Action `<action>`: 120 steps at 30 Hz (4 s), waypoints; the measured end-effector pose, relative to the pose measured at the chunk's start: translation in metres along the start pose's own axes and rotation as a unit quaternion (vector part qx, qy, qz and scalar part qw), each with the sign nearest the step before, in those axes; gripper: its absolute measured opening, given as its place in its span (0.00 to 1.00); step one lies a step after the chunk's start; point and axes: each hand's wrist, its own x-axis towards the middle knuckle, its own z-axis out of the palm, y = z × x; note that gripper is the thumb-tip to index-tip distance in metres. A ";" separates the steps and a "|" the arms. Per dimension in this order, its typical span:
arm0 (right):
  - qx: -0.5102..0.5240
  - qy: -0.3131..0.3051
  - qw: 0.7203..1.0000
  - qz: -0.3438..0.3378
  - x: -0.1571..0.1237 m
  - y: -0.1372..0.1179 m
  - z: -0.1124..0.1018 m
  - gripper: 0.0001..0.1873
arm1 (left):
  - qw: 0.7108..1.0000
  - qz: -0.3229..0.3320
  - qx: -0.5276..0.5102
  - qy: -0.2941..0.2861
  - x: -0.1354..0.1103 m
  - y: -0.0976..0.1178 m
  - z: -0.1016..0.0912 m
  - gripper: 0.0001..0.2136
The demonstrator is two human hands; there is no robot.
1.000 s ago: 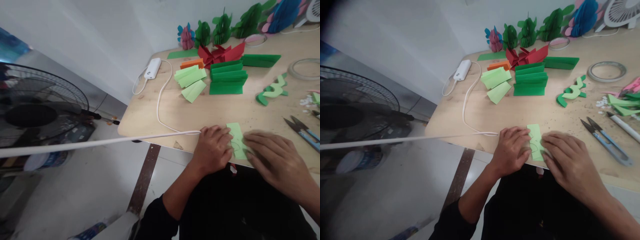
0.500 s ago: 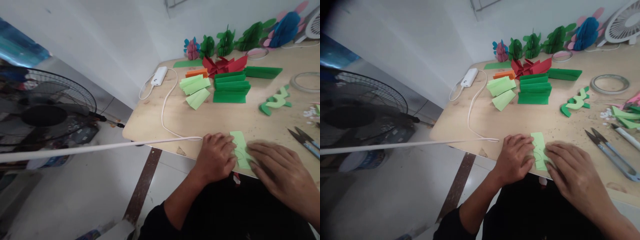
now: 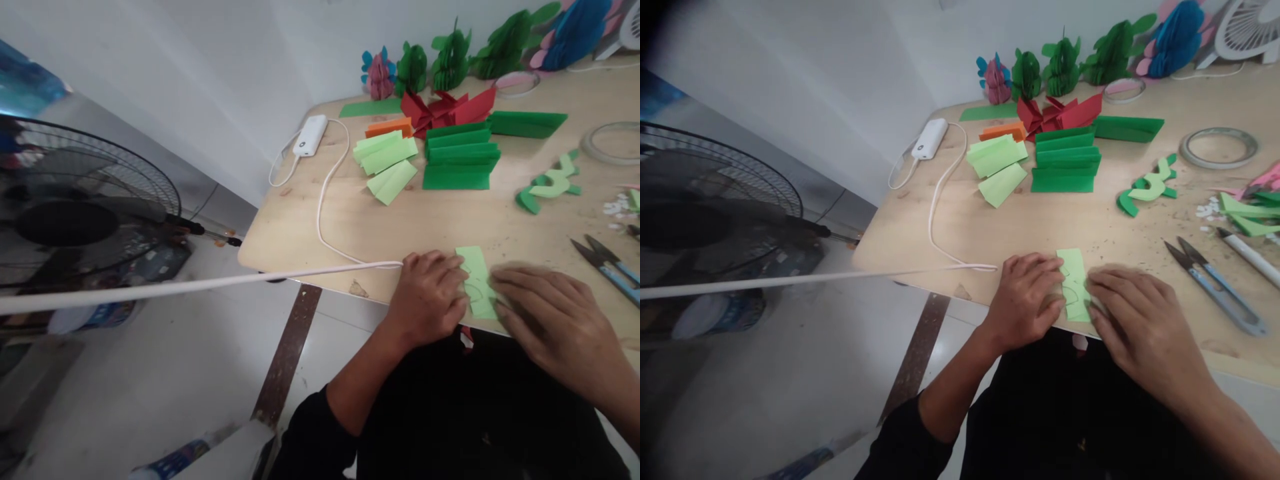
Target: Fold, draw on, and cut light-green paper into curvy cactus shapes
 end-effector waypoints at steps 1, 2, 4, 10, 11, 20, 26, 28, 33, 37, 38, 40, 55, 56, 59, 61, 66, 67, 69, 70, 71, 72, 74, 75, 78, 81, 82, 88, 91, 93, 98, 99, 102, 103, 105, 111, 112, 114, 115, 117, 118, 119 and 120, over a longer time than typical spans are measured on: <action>-0.001 -0.001 1.000 0.000 0.000 0.000 0.000 0.16 | 1.000 -0.001 0.000 -0.002 0.000 0.000 0.000 0.15; -0.002 -0.002 1.000 0.001 0.000 0.000 0.000 0.16 | 1.000 -0.002 0.000 -0.003 0.000 0.000 0.000 0.15; 0.000 -0.005 1.000 0.001 0.000 0.000 0.000 0.16 | 1.000 -0.004 -0.002 -0.002 0.000 0.000 0.000 0.14; -0.007 0.000 1.000 -0.014 0.002 -0.001 -0.001 0.14 | 1.000 -0.001 -0.017 0.026 -0.001 0.000 0.002 0.14; -0.009 0.001 1.000 -0.017 0.002 -0.001 -0.001 0.14 | 1.000 -0.002 -0.016 0.023 -0.001 0.000 0.002 0.14; -0.002 -0.003 1.000 -0.019 0.001 -0.001 -0.001 0.15 | 1.000 -0.008 -0.020 0.014 -0.001 0.001 0.001 0.15; -0.010 -0.006 1.000 -0.027 0.002 0.000 -0.001 0.14 | 0.998 0.007 -0.027 0.051 -0.002 -0.001 0.003 0.15; -0.007 -0.003 1.000 -0.030 0.002 0.001 -0.001 0.14 | 0.998 0.008 -0.026 0.056 -0.002 -0.001 0.004 0.14; -0.007 -0.005 0.999 -0.034 0.001 0.001 0.000 0.14 | 0.999 0.003 -0.011 0.034 -0.002 0.000 0.003 0.15; -0.008 -0.001 0.999 -0.037 0.002 0.000 -0.001 0.14 | 1.000 0.001 0.000 0.026 -0.002 0.000 0.003 0.14; -0.009 -0.001 0.999 -0.040 0.002 0.000 -0.001 0.14 | 1.000 0.003 -0.002 0.031 -0.002 -0.001 0.003 0.13; -0.010 -0.001 0.999 -0.045 0.003 0.000 -0.001 0.13 | 0.999 0.007 -0.009 0.045 -0.002 -0.001 0.004 0.13; -0.007 -0.002 0.999 -0.044 0.003 -0.001 -0.001 0.13 | 0.999 0.004 -0.013 0.035 -0.002 -0.001 0.003 0.13; -0.008 -0.001 0.999 -0.046 0.003 -0.001 -0.001 0.13 | 0.999 0.004 -0.014 0.035 -0.002 -0.001 0.003 0.13; -0.009 0.001 0.999 -0.051 0.003 0.000 0.000 0.13 | 0.999 0.005 -0.010 0.033 -0.002 -0.001 0.003 0.13; -0.008 0.001 0.999 -0.051 0.002 0.000 0.000 0.12 | 1.000 0.007 -0.007 0.030 -0.002 -0.001 0.003 0.13; -0.003 -0.003 0.999 -0.040 0.001 0.001 0.001 0.13 | 1.000 0.003 -0.006 0.027 -0.002 -0.001 0.003 0.12; 0.000 -0.004 0.999 -0.037 0.001 0.001 0.001 0.13 | 1.000 0.003 -0.007 0.029 -0.002 -0.001 0.003 0.12; 0.006 -0.003 1.000 -0.028 0.001 0.001 0.001 0.14 | 0.999 0.005 -0.012 0.038 -0.002 -0.001 0.004 0.12; 0.010 -0.003 1.000 -0.025 0.001 0.001 0.001 0.14 | 0.999 0.007 -0.015 0.045 -0.002 -0.002 0.004 0.13; 0.012 -0.002 1.000 -0.022 0.001 0.001 0.000 0.14 | 0.998 0.009 -0.018 0.052 -0.003 -0.002 0.004 0.13; 0.014 -0.002 1.000 -0.021 0.001 0.000 0.000 0.14 | 0.998 0.011 -0.022 0.060 -0.003 -0.002 0.005 0.13; 0.016 -0.005 1.000 -0.021 0.001 0.001 0.000 0.15 | 0.997 0.007 -0.030 0.076 -0.004 -0.002 0.005 0.12; 0.016 -0.006 1.000 -0.021 0.001 0.001 0.000 0.15 | 0.996 0.001 -0.036 0.085 -0.004 -0.002 0.005 0.12; 0.016 -0.011 1.000 -0.014 0.000 0.001 0.000 0.17 | 0.993 -0.009 -0.048 0.103 -0.007 -0.001 0.004 0.10; 0.015 -0.016 1.000 -0.012 -0.001 0.001 0.000 0.18 | 0.993 0.012 -0.050 0.105 -0.011 0.001 0.003 0.11; 0.014 -0.016 1.000 -0.015 -0.001 0.001 0.000 0.18 | 0.993 0.022 -0.048 0.105 -0.012 0.002 0.003 0.11; 0.010 -0.016 1.000 -0.024 0.000 0.002 0.000 0.15 | 0.994 0.067 -0.009 0.085 -0.013 0.002 0.004 0.12; 0.005 -0.011 0.999 -0.031 0.000 0.002 0.000 0.15 | 0.991 0.081 -0.007 0.102 -0.013 0.001 0.004 0.12; 0.002 -0.009 0.999 -0.032 0.000 0.002 0.000 0.15 | 0.991 0.084 -0.005 0.101 -0.013 0.000 0.004 0.12; 0.006 -0.014 0.999 -0.030 0.001 0.001 0.000 0.15 | 0.993 0.085 0.003 0.081 -0.014 0.000 0.005 0.11; 0.007 -0.014 0.999 -0.029 0.001 0.001 0.000 0.15 | 0.993 0.091 0.008 0.079 -0.014 0.000 0.005 0.12; 0.011 -0.016 1.000 -0.021 0.000 0.001 0.000 0.17 | 0.991 0.117 0.028 0.059 -0.016 -0.001 0.005 0.12; 0.013 -0.017 1.000 -0.018 0.000 0.001 0.000 0.18 | 0.990 0.124 0.034 0.051 -0.016 -0.001 0.005 0.12; 0.018 -0.018 1.000 -0.016 0.000 0.001 0.000 0.19 | 0.989 0.132 0.040 0.045 -0.017 -0.002 0.005 0.12; 0.018 -0.015 0.999 -0.022 0.001 0.000 -0.001 0.20 | 0.986 0.144 0.045 0.071 -0.018 -0.004 0.007 0.12; 0.017 -0.015 0.999 -0.022 0.001 0.000 -0.001 0.20 | 0.986 0.144 0.045 0.076 -0.018 -0.004 0.007 0.12; 0.014 -0.021 0.999 -0.021 0.002 0.000 -0.002 0.20 | 0.986 0.142 0.044 0.075 -0.018 -0.004 0.007 0.12; 0.011 -0.024 0.999 -0.022 0.002 0.000 -0.002 0.20 | 0.986 0.140 0.044 0.073 -0.018 -0.003 0.007 0.12; 0.006 -0.023 0.999 -0.027 0.002 0.000 -0.002 0.19 | 0.987 0.138 0.043 0.066 -0.018 -0.003 0.006 0.13; 0.004 -0.018 0.999 -0.029 0.001 0.000 -0.002 0.19 | 0.988 0.137 0.042 0.063 -0.018 -0.003 0.006 0.13; 0.004 -0.015 0.999 -0.031 0.001 0.000 -0.002 0.19 | 0.988 0.136 0.042 0.061 -0.018 -0.003 0.006 0.13; 0.005 -0.013 0.999 -0.031 0.001 0.000 -0.001 0.20 | 0.988 0.135 0.041 0.060 -0.018 -0.003 0.006 0.13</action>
